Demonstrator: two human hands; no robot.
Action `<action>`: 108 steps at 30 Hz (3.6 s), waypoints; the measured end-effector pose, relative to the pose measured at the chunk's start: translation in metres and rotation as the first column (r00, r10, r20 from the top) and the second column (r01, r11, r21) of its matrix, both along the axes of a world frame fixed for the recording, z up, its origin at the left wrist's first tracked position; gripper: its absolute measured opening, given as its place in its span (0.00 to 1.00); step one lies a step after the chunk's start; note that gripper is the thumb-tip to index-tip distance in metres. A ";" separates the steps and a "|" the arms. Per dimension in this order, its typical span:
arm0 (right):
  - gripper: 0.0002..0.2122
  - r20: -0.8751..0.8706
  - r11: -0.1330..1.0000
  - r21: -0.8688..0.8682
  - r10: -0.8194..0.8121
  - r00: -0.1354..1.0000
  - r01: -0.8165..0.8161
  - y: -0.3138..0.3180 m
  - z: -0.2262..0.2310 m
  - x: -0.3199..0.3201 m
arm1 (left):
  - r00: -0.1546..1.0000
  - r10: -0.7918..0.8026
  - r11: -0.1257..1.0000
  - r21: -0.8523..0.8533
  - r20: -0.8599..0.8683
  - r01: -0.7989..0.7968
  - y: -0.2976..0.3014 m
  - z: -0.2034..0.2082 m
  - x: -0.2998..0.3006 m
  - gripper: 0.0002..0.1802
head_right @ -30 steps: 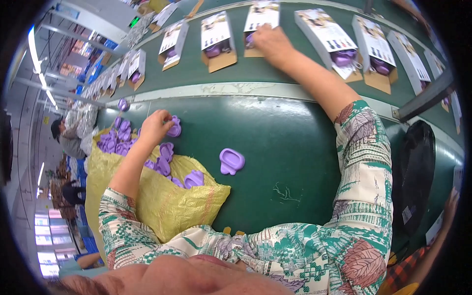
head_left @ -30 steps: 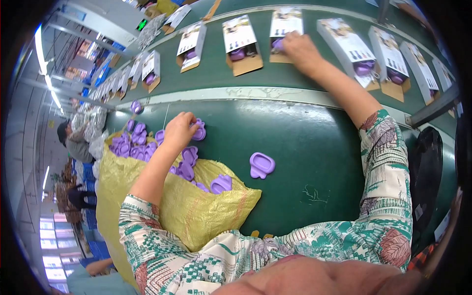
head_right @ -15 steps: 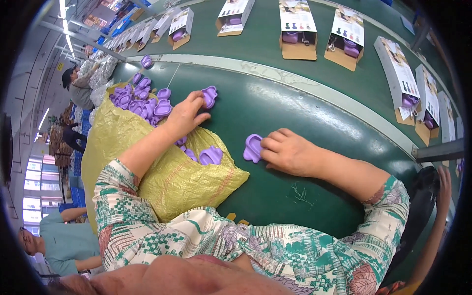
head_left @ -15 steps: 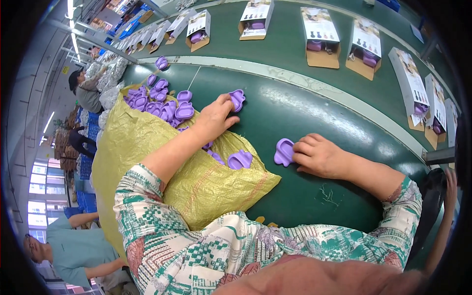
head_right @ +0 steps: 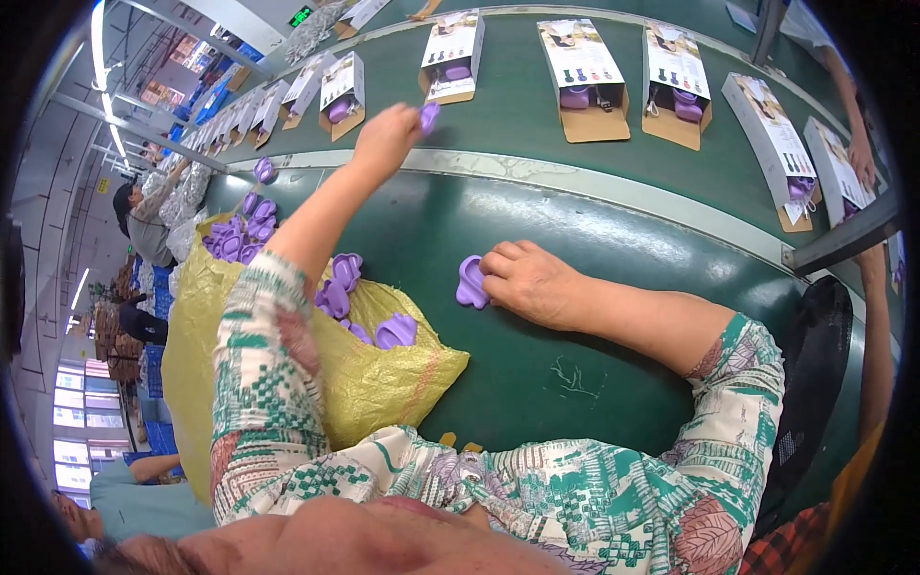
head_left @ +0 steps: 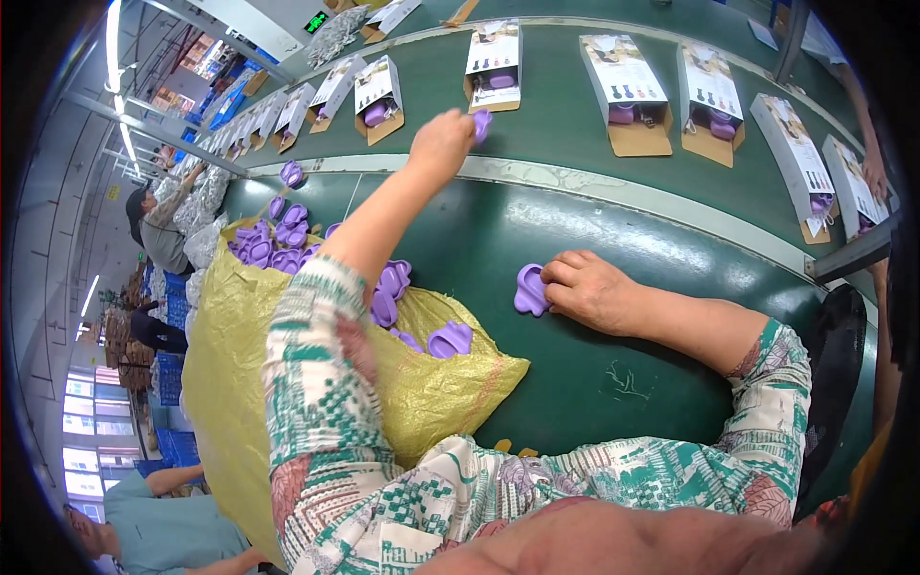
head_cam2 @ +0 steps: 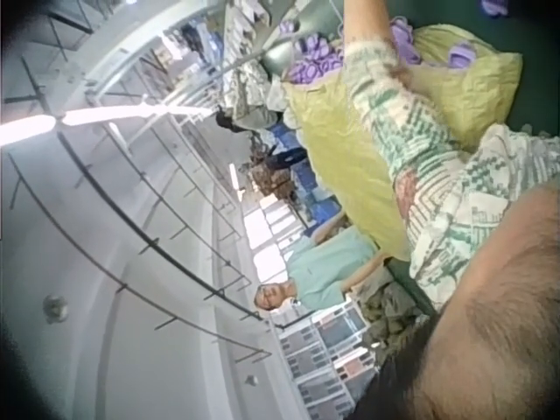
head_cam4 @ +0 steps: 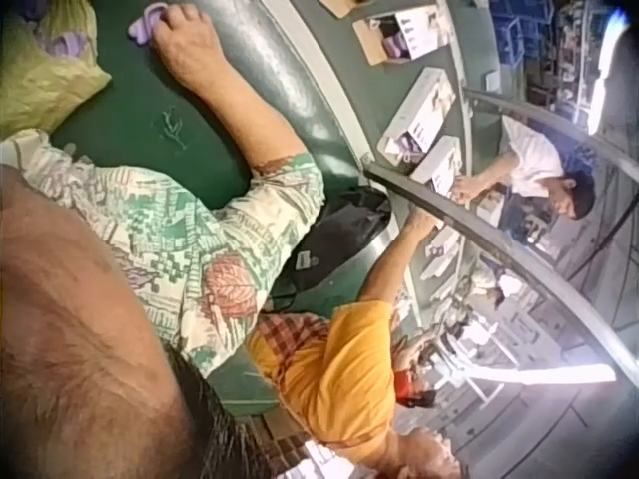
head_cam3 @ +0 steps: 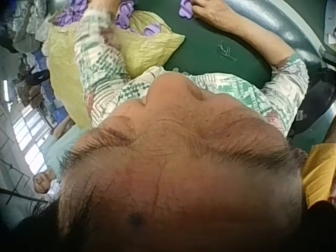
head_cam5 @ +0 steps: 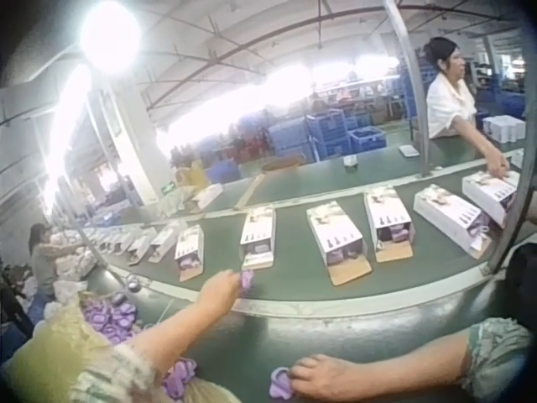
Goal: The person packs purple plastic components into retail boxes on a conveyor belt by hand.
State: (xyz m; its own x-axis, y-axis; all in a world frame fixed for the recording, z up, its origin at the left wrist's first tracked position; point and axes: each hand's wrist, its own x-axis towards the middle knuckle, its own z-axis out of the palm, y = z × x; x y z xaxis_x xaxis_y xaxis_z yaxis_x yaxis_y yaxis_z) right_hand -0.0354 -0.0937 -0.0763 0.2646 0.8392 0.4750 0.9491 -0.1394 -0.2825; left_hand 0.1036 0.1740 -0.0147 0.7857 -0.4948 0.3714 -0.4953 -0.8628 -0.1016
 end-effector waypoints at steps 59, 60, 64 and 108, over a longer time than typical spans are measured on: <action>0.10 0.010 0.933 0.223 -0.291 0.957 0.282 -0.022 0.009 0.050 | 0.986 0.159 0.940 -0.297 -0.058 -0.169 -0.028 -0.033 -0.136 0.18; 0.10 0.005 0.920 0.235 -0.323 0.946 0.313 -0.023 0.009 0.061 | 0.987 0.153 0.938 -0.306 -0.055 -0.163 -0.029 -0.034 -0.134 0.18; 0.08 0.074 0.865 0.260 -0.461 0.884 0.429 -0.027 0.021 0.105 | 0.979 0.148 0.912 -0.365 -0.140 -0.190 -0.034 -0.036 -0.133 0.16; 0.10 0.160 0.966 0.089 -0.256 0.953 0.244 0.008 0.008 0.085 | 0.428 0.730 0.476 -0.053 -0.532 -0.878 0.345 -0.051 -0.057 0.45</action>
